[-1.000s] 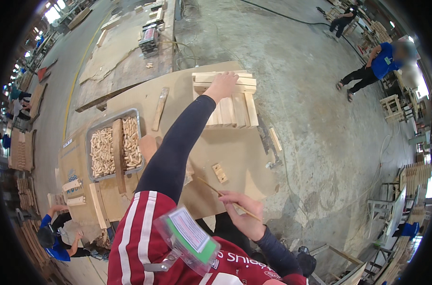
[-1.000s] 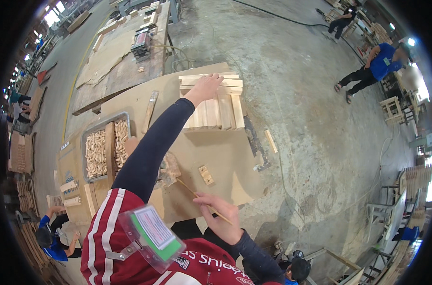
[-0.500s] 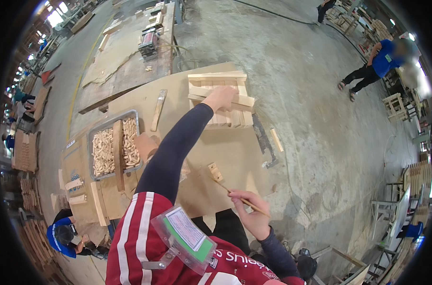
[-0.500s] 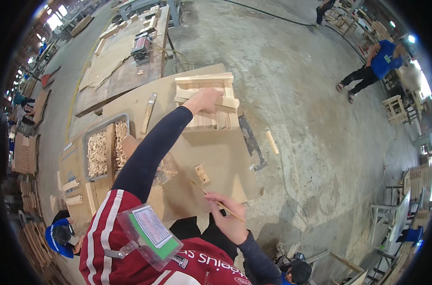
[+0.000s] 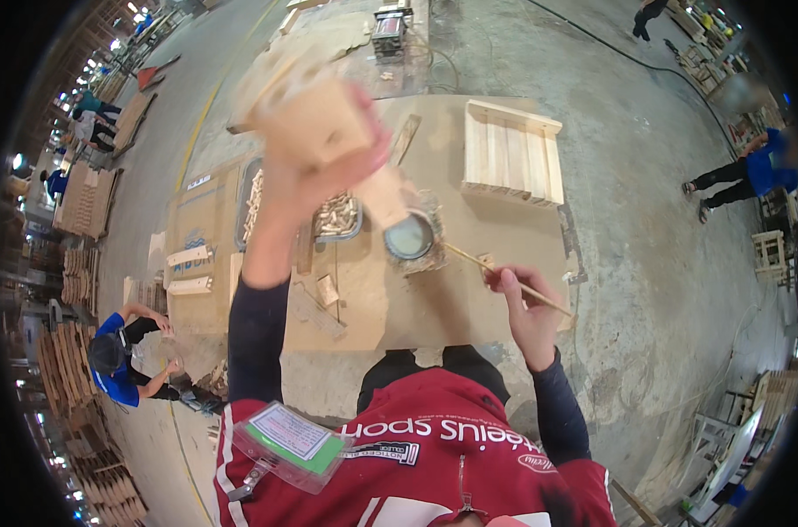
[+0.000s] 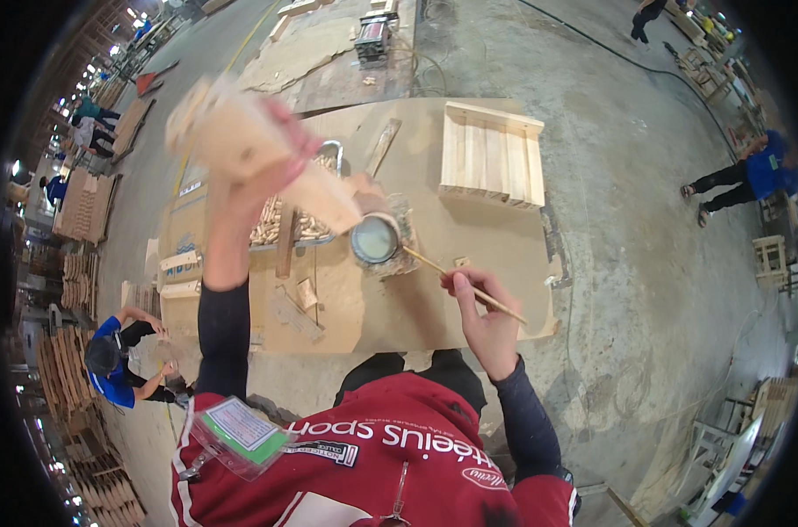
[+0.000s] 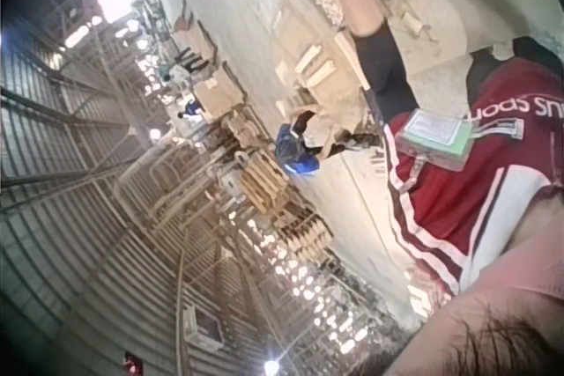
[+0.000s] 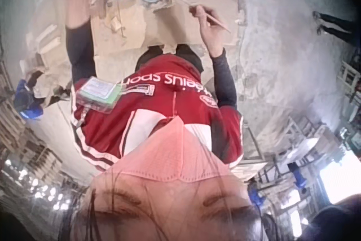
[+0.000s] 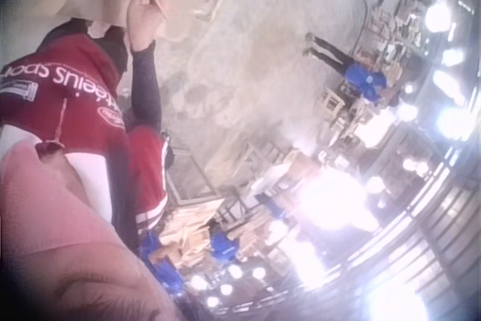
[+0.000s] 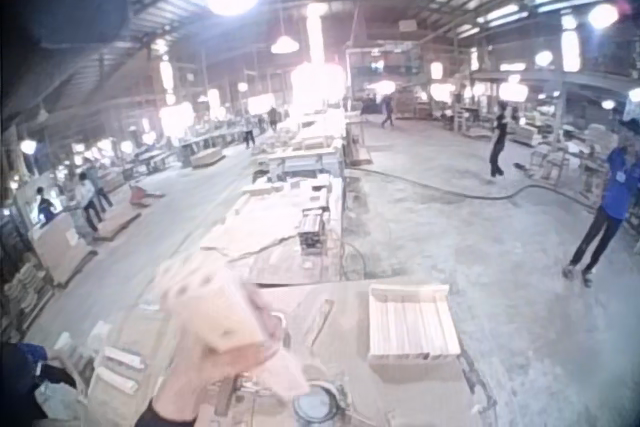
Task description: The person mixes a yellow liquid in a container using a power drill, then applies the mixture into holes of small wooden blocks using a stick. The person handles wooden blocks, a container, a stick, and a power drill.
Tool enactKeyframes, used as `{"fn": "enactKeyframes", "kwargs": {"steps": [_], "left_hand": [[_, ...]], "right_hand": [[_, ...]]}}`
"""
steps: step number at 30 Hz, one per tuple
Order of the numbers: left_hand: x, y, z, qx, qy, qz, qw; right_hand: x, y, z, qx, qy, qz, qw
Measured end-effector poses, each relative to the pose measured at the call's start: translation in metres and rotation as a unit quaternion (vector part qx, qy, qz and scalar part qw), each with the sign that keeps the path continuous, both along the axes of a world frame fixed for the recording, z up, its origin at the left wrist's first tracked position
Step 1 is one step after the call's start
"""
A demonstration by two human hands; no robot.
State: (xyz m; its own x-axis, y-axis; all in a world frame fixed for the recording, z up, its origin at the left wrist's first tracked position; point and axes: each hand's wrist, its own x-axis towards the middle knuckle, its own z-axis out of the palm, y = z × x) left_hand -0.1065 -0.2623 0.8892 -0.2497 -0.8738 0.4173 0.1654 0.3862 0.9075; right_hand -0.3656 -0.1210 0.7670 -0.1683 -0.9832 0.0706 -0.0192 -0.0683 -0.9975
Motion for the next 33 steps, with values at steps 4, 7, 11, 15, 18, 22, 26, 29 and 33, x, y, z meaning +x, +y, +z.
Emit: {"fn": "enactKeyframes", "kwargs": {"steps": [4,7,11,15,18,22,26,29,33], "left_hand": [[0.055,0.078,-0.078,-0.036,-0.062,0.097,0.993],[0.057,0.132,-0.157,0.123,-0.087,0.196,0.969],[0.044,0.165,-0.215,0.144,-0.168,0.242,0.945],[0.043,0.165,-0.223,0.133,-0.142,0.215,0.957],[0.054,0.159,-0.222,0.056,-0.134,0.223,0.964],[0.054,0.159,-0.198,0.147,-0.1,0.179,0.968],[0.059,0.157,-0.182,0.135,-0.089,0.189,0.969],[0.064,0.157,-0.177,0.141,-0.084,0.17,0.972],[0.071,0.156,-0.172,0.121,-0.109,0.135,0.977]], "right_hand": [[0.028,-0.016,-0.008,-0.006,0.08,0.047,0.996],[0.045,-0.027,-0.016,-0.02,0.161,0.067,0.984],[0.059,-0.041,-0.022,-0.061,0.238,0.075,0.966],[0.064,-0.047,-0.028,-0.114,0.288,0.082,0.947],[0.073,-0.044,-0.029,-0.086,0.326,0.088,0.938],[0.079,-0.036,-0.033,-0.081,0.308,0.104,0.942],[0.09,-0.031,-0.034,-0.076,0.254,0.1,0.959],[0.089,-0.031,-0.044,-0.024,0.135,0.077,0.988],[0.086,-0.038,-0.05,0.046,-0.072,0.046,0.995]]}}
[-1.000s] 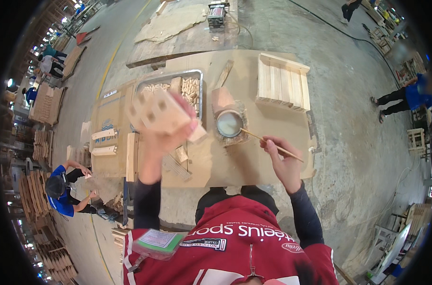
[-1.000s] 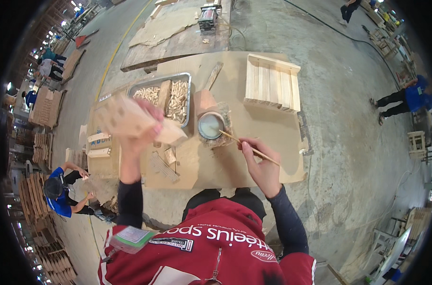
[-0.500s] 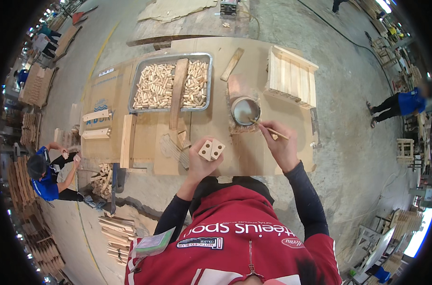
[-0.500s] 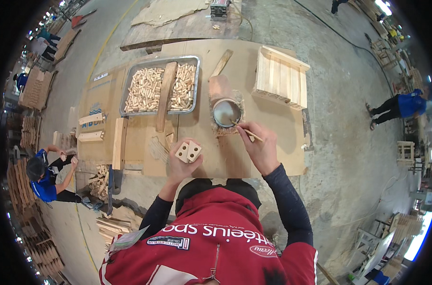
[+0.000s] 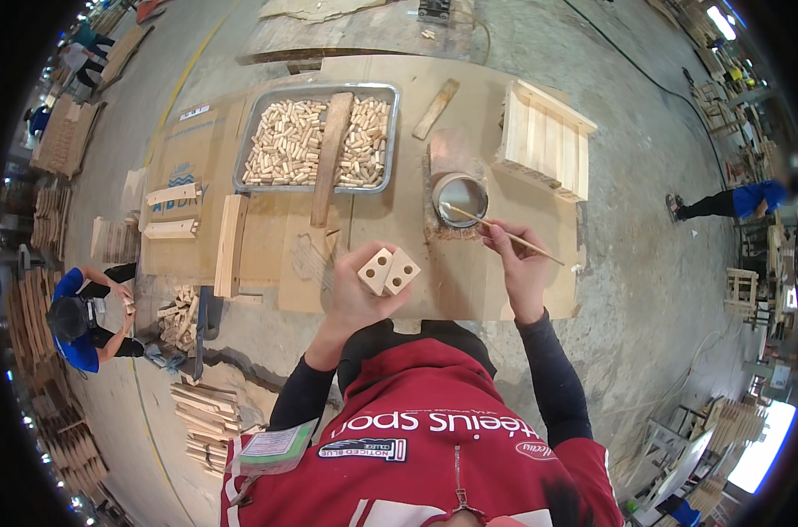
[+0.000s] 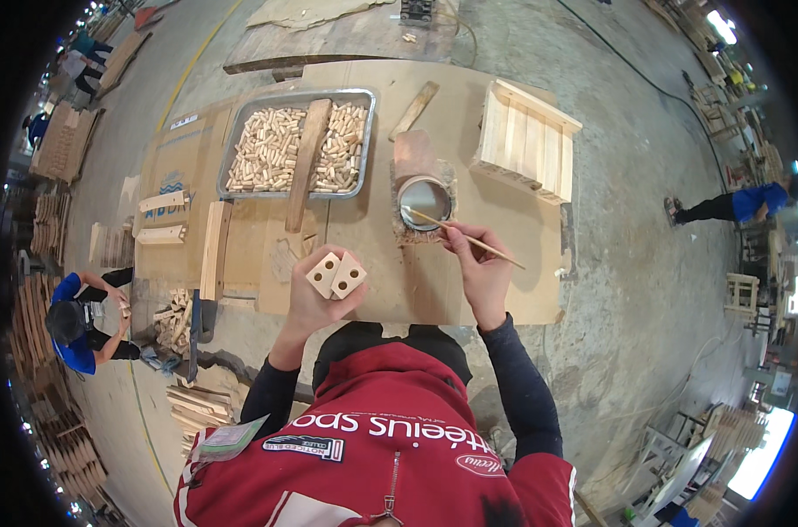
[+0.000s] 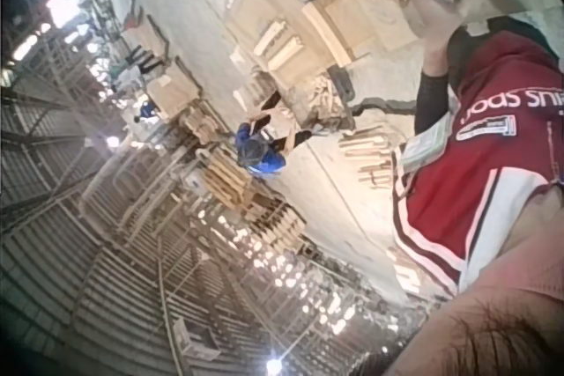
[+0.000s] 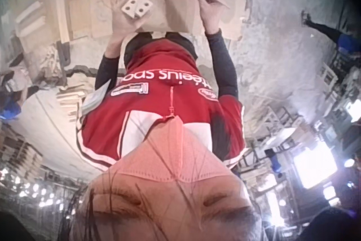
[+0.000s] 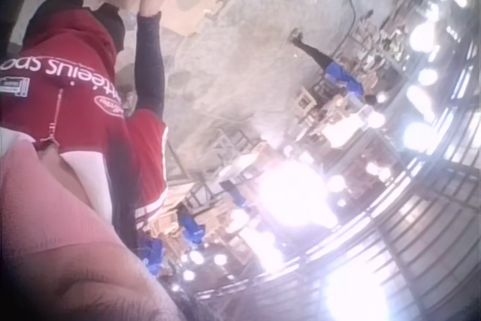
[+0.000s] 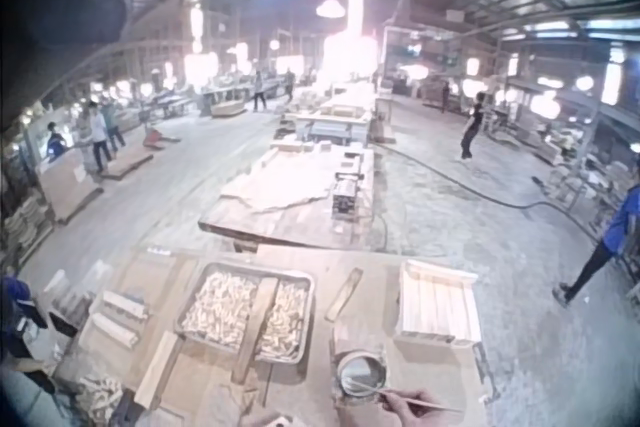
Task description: The person mixes a yellow liquid in a container using a power drill, then applies the mixture into holes of small wooden blocks using a stick. The person handles wooden blocks, a container, a stick, and a power drill.
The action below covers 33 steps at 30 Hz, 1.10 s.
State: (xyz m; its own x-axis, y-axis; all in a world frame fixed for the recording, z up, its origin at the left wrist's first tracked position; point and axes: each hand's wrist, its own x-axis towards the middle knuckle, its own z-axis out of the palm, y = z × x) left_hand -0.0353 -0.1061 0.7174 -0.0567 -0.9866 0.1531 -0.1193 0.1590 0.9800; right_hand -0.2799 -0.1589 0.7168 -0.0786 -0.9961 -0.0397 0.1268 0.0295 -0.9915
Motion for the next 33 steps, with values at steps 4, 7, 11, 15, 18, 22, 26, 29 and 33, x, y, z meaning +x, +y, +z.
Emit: {"fn": "enactKeyframes", "kwargs": {"steps": [4,7,11,15,18,22,26,29,33], "left_hand": [[-0.008,-0.006,0.021,0.027,-0.014,-0.011,0.999],[-0.008,-0.006,0.019,0.022,-0.034,-0.006,0.999],[-0.013,-0.008,0.025,0.023,-0.064,-0.007,0.998],[-0.015,-0.008,0.023,0.031,-0.071,-0.012,0.997],[-0.015,-0.006,0.023,0.026,-0.079,-0.009,0.996],[-0.016,-0.006,0.035,0.002,-0.103,-0.007,0.995],[-0.016,-0.005,0.038,-0.023,-0.114,-0.004,0.993],[-0.018,-0.006,0.04,-0.041,-0.117,-0.012,0.992],[-0.018,-0.004,0.041,-0.062,-0.116,-0.005,0.991]], "right_hand": [[-0.014,-0.007,-0.005,0.091,-0.135,-0.02,0.986],[-0.02,-0.012,-0.013,0.132,-0.161,-0.035,0.977],[-0.031,-0.02,-0.021,0.182,-0.131,-0.049,0.973],[-0.039,-0.024,-0.013,0.162,-0.115,-0.042,0.979],[-0.038,-0.021,0.013,0.095,-0.1,-0.015,0.99],[-0.027,0.002,0.083,0.002,-0.001,0.074,0.997],[-0.013,0.024,0.122,-0.105,0.116,0.163,0.974],[-0.012,0.028,0.124,-0.156,0.17,0.172,0.958],[-0.009,0.027,0.125,-0.182,0.196,0.19,0.945]]}}
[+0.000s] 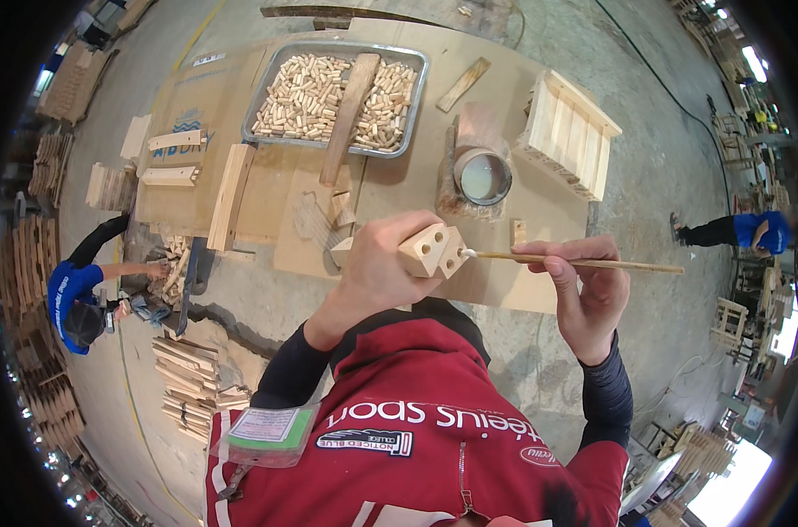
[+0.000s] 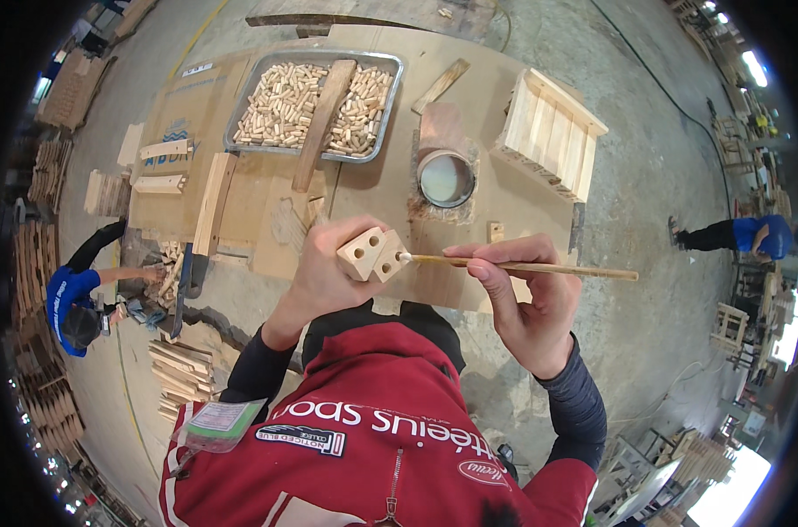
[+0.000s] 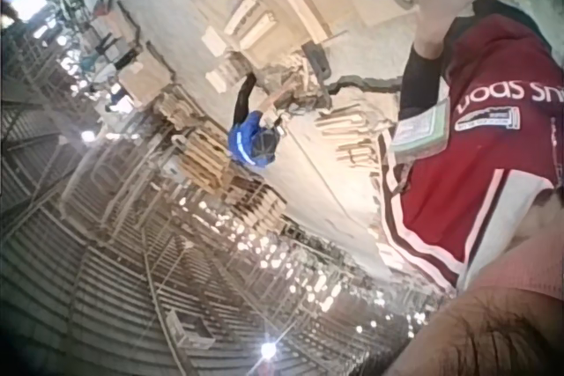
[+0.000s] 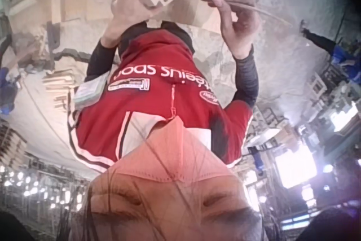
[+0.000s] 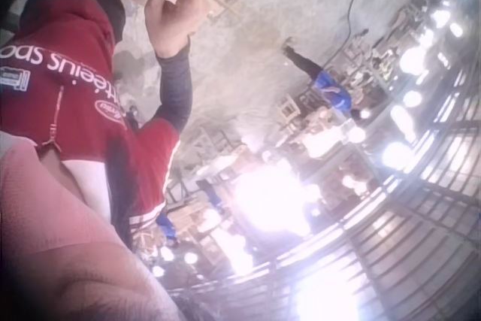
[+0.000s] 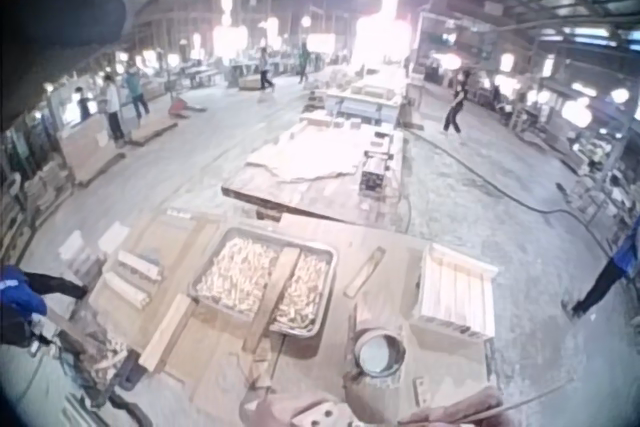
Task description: The person mixes a yellow liquid in a container using a power drill, then applies the mixture into holes of small wooden blocks using a stick. The person handles wooden blocks, a container, a stick, and a power drill.
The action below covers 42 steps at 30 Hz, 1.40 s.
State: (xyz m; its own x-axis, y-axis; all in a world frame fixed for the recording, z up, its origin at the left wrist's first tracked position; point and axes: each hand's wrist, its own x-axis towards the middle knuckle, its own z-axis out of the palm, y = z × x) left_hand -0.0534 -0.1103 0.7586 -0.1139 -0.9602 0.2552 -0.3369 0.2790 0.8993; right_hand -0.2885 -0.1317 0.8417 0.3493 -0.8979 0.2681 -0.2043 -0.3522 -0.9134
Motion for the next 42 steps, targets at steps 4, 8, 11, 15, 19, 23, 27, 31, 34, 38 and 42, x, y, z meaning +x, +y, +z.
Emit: {"fn": "enactKeyframes", "kwargs": {"steps": [4,8,11,15,19,23,27,31,34,38,42], "left_hand": [[0.002,0.001,0.003,0.005,-0.001,-0.003,1.0],[0.004,0.003,0.004,0.015,0.004,-0.003,1.0],[0.006,0.003,0.005,0.017,0.001,-0.005,1.0],[0.003,0.004,0.01,0.022,0.007,-0.003,1.0],[0.004,0.005,0.008,0.027,0.013,-0.004,1.0],[0.005,0.005,0.008,0.026,0.007,0.005,1.0],[0.004,0.007,0.011,0.028,0.012,0.003,1.0],[0.005,0.006,0.01,0.034,0.018,0.004,0.999],[0.005,0.008,0.011,0.031,0.012,0.007,0.999],[0.005,0.009,0.007,0.019,0.002,0.007,1.0],[0.006,0.008,0.007,0.017,0.007,0.006,1.0]], "right_hand": [[0.003,-0.002,0.002,-0.009,0.038,0.013,0.999],[0.007,-0.003,0.002,-0.02,0.058,0.019,0.998],[0.007,-0.004,0.004,-0.018,0.075,0.021,0.997],[0.012,-0.003,0.006,0.021,0.037,0.019,0.999],[0.014,-0.004,0.008,-0.001,0.047,0.02,0.999],[0.014,-0.002,0.012,0.002,0.056,0.02,0.998],[0.017,0.0,0.012,0.006,0.033,0.011,0.999],[0.015,-0.001,0.015,-0.005,0.06,0.018,0.998],[0.015,0.005,0.019,0.01,0.026,0.011,1.0],[0.023,0.012,0.02,0.011,-0.007,0.017,1.0],[0.024,0.01,0.018,-0.018,0.057,0.047,0.997]]}}
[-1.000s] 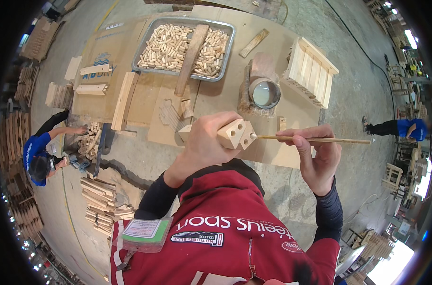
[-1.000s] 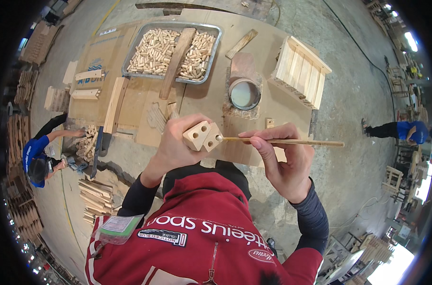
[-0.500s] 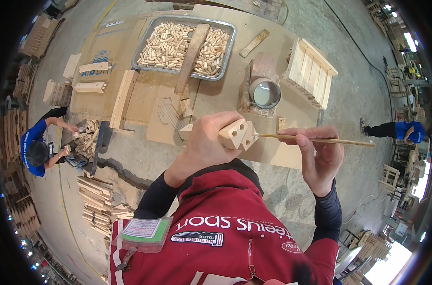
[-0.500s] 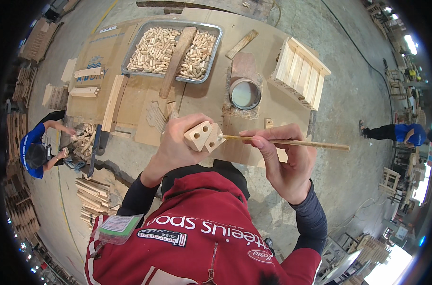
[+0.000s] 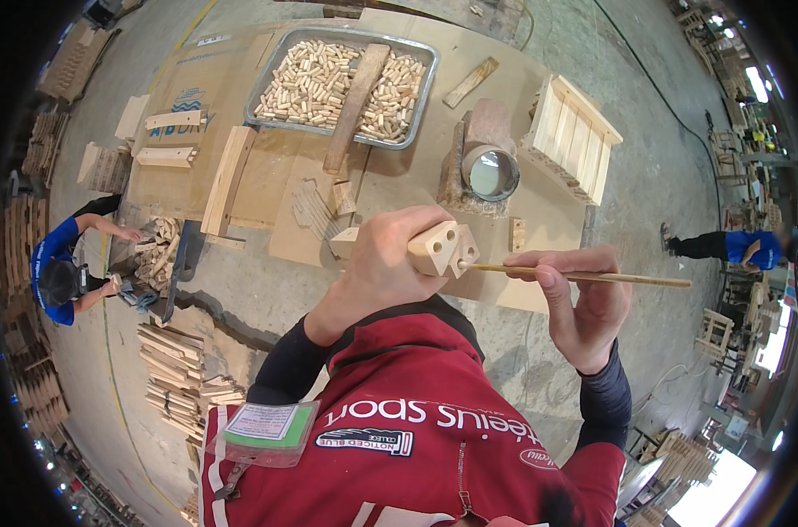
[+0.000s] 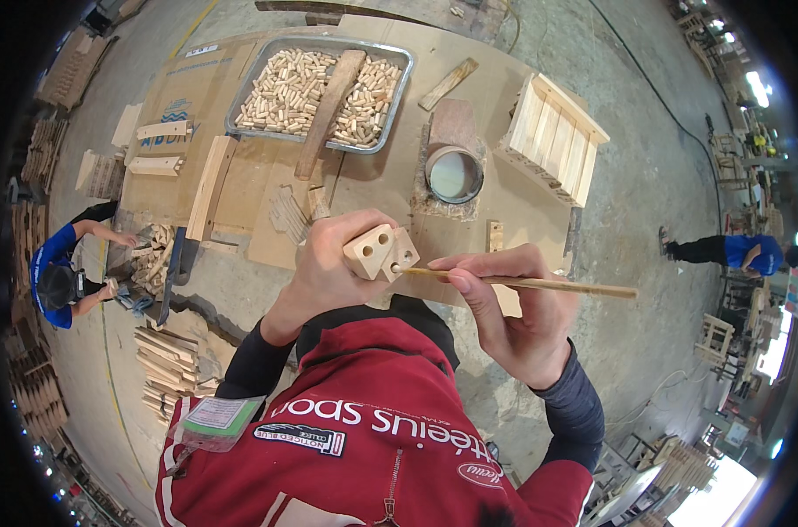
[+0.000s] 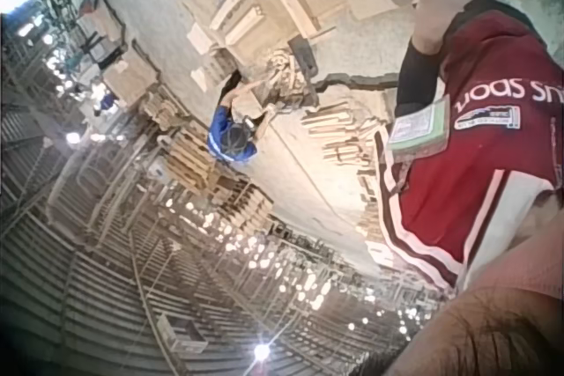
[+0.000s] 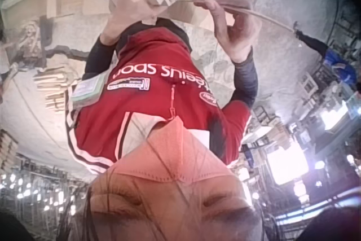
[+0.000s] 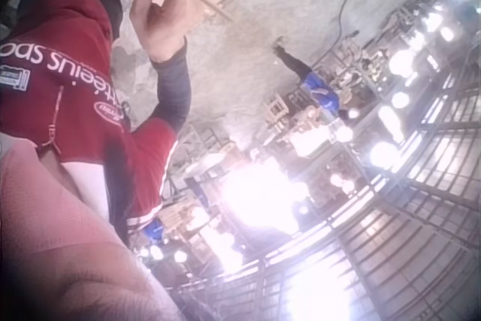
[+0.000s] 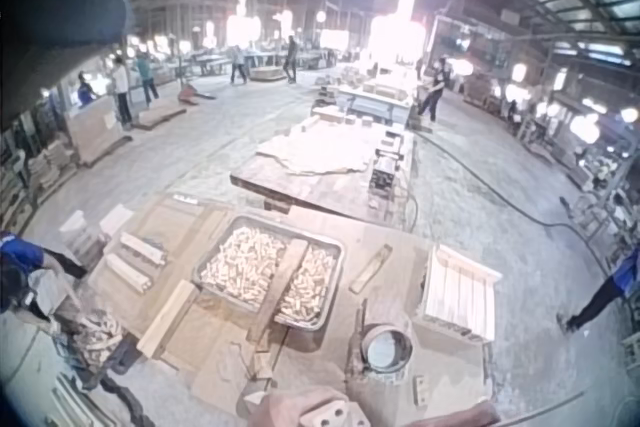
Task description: The person mixes a yellow liquid in a container using a power drill, then applies the mixture into holes of small wooden blocks using a stick. The person handles wooden blocks, a container, a stick, and a power drill.
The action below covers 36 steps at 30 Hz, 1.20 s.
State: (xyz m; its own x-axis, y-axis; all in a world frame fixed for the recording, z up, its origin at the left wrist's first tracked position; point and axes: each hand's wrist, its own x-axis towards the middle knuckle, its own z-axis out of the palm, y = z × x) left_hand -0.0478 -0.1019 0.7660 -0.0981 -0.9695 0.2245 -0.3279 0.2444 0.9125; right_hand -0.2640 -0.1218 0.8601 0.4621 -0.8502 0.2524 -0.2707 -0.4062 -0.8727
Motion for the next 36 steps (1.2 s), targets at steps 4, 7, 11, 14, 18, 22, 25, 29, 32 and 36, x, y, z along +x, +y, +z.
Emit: {"fn": "enactKeyframes", "kwargs": {"steps": [4,7,11,14,18,22,25,29,32,36], "left_hand": [[0.0,0.002,0.003,0.008,0.001,0.003,1.0],[0.001,0.002,0.003,0.014,0.002,0.001,1.0],[0.002,0.002,0.002,0.013,0.005,0.0,1.0],[0.003,0.0,0.003,0.015,0.001,-0.002,1.0],[0.0,0.004,0.008,0.007,0.004,-0.005,1.0],[0.003,-0.002,0.003,0.004,0.0,-0.004,1.0],[0.001,-0.003,0.006,0.012,-0.007,-0.004,1.0],[-0.004,-0.003,0.01,0.016,0.016,-0.003,1.0],[-0.004,-0.003,0.009,0.008,0.018,0.001,1.0],[-0.005,-0.005,0.012,0.018,0.018,0.008,1.0]], "right_hand": [[0.0,-0.002,0.001,-0.028,0.05,0.008,0.998],[0.004,0.001,-0.001,0.012,-0.017,-0.014,1.0],[0.001,0.0,0.001,-0.005,0.014,-0.01,1.0],[0.004,0.003,0.001,0.006,-0.007,-0.016,1.0],[0.0,0.006,0.005,-0.006,0.006,-0.036,0.999],[0.0,0.001,0.01,0.021,-0.002,-0.028,0.999],[0.004,0.003,0.01,0.052,-0.078,-0.043,0.995],[0.012,0.002,0.004,0.004,-0.079,-0.045,0.996],[0.015,-0.004,0.005,-0.036,-0.004,-0.022,0.999],[0.021,-0.01,0.003,-0.062,0.031,-0.026,0.997]]}}
